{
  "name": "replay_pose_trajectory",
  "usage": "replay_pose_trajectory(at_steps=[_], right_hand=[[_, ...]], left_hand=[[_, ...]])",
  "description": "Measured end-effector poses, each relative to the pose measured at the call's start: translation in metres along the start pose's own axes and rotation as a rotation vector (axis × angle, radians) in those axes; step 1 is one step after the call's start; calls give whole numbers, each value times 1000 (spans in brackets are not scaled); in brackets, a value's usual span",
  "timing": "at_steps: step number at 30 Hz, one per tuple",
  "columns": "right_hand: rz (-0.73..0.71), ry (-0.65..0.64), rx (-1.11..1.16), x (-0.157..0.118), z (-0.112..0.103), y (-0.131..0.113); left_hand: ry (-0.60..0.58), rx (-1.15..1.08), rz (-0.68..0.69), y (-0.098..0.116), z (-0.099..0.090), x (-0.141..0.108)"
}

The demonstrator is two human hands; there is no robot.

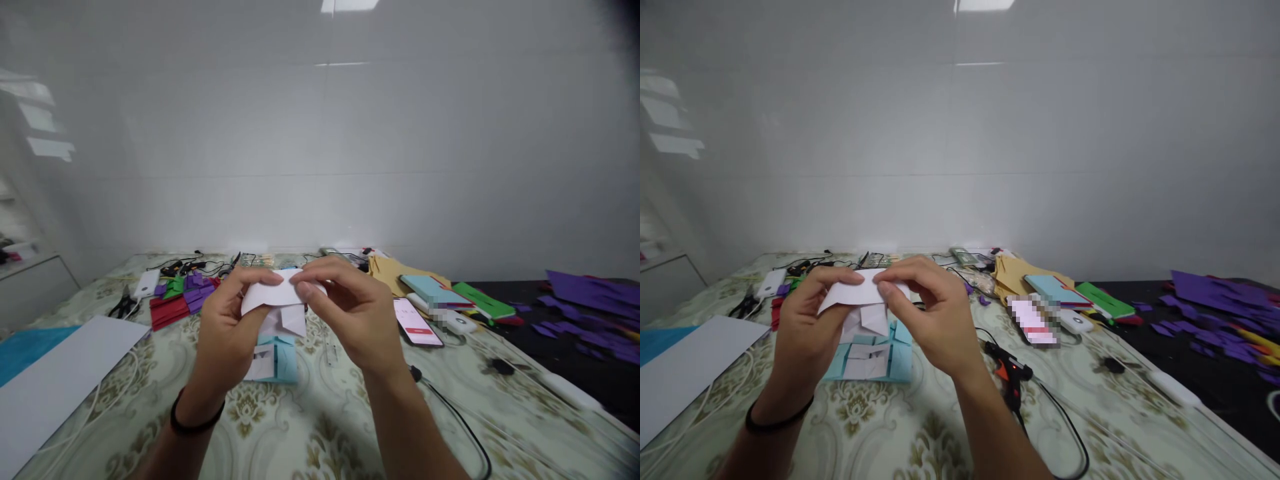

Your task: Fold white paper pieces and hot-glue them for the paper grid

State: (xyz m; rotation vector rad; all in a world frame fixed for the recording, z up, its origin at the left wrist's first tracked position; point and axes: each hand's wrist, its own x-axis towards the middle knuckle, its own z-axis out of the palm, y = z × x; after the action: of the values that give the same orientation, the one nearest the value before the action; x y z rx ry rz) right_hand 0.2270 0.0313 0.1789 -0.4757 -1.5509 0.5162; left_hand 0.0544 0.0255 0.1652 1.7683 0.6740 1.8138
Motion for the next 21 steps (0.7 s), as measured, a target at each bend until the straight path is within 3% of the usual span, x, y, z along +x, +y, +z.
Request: replay_pose_trajectory(at_steps=[6, 14, 21], right_hand=[[68, 41, -27, 1, -2, 2], [114, 67, -11, 0, -1, 5], [167, 14, -24, 0, -3, 8]], left_hand=[[-169, -67, -103, 6, -12, 6], [24, -14, -123, 7, -4, 10], [42, -56, -256, 11, -6, 11]])
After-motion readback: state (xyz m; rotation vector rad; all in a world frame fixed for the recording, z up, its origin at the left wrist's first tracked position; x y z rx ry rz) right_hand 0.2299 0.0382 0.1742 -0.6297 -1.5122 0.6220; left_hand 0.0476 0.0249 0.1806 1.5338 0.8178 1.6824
